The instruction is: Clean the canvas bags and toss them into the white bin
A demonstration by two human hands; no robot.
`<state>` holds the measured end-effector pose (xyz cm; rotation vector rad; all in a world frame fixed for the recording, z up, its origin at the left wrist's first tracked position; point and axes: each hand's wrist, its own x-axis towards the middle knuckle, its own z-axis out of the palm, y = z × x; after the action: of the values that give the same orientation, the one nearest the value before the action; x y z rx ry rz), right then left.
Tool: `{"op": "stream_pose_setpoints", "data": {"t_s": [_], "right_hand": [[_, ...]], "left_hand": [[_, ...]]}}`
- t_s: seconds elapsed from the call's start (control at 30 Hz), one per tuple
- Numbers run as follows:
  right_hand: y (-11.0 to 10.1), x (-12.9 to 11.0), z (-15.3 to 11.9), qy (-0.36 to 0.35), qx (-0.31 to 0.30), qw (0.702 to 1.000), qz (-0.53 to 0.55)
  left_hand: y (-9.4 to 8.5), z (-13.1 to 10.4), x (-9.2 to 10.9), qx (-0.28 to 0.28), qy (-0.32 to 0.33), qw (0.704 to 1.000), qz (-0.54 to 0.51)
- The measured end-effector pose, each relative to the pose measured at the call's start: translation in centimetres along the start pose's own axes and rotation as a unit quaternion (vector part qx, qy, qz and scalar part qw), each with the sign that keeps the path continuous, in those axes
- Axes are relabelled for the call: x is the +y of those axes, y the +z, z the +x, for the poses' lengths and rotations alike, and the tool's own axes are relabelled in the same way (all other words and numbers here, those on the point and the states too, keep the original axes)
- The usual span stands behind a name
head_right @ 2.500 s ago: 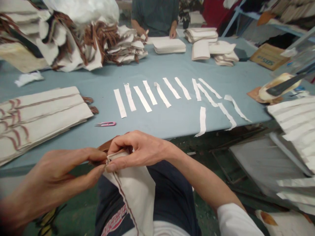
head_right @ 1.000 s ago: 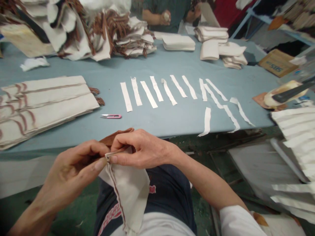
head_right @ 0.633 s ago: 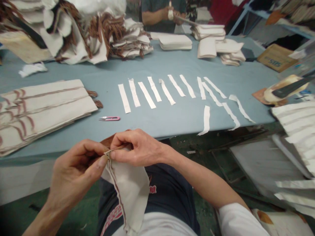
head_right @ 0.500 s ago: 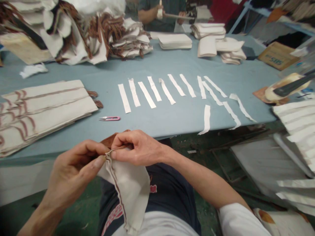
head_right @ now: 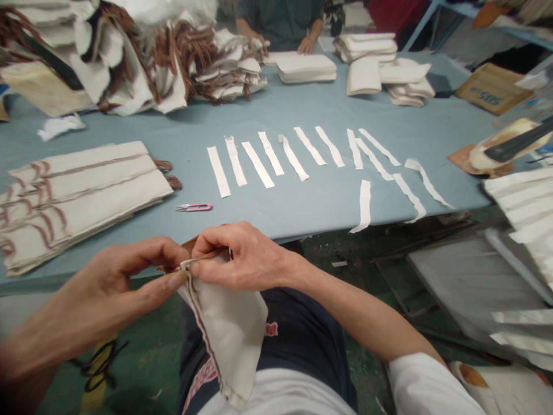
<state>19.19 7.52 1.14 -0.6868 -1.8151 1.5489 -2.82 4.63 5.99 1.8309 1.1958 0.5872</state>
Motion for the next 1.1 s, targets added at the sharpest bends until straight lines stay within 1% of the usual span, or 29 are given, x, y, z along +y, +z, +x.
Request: {"op": "stream_pose_setpoints", "data": {"t_s": [0.1,0.17,0.27,0.37,0.53,0.63,0.77,0.9,1.1], "right_hand": [[-0.2,-0.1,-0.3,-0.008,-0.006,1.0,0.004],[-0.4,-0.2,-0.5,-0.001,-0.013,1.0,0.009],[-0.5,-0.2,-0.6,0.005,-0.025,1.0,0.011],[-0.5,-0.2,-0.7,0.007,-0.036,0.999,0.01],[-0.5,-0.2,-0.6,0.017,-0.051,0.999,0.004],[-0.6,-0.2,-0.6,0.022,-0.056,0.998,-0.002],[-0.7,-0.2,-0.5,0.023,-0.055,0.998,-0.004],[-0.8,-0.2,-0.5,0.011,-0.054,0.998,-0.005],[-0.6,-0.1,-0.4,0.006,-0.051,0.999,-0.007]], "left_hand": [[0.8,-0.7,-0.3,0.027,0.002,1.0,-0.015],[1.0,-1.1,-0.7,0.013,-0.008,0.999,-0.03],[1.0,-1.3,-0.9,-0.003,-0.02,0.999,-0.038],[0.7,-0.9,-0.6,-0.004,-0.028,0.999,-0.028],[0.4,0.0,-0.3,-0.045,-0.061,0.996,-0.04],[0.3,0.1,-0.3,-0.054,-0.072,0.995,-0.04],[0.4,0.3,-0.1,-0.049,-0.06,0.996,-0.043],[0.5,0.1,-0.4,-0.029,-0.04,0.997,-0.051],[0.4,-0.2,-0.9,-0.035,-0.05,0.996,-0.067]]}}
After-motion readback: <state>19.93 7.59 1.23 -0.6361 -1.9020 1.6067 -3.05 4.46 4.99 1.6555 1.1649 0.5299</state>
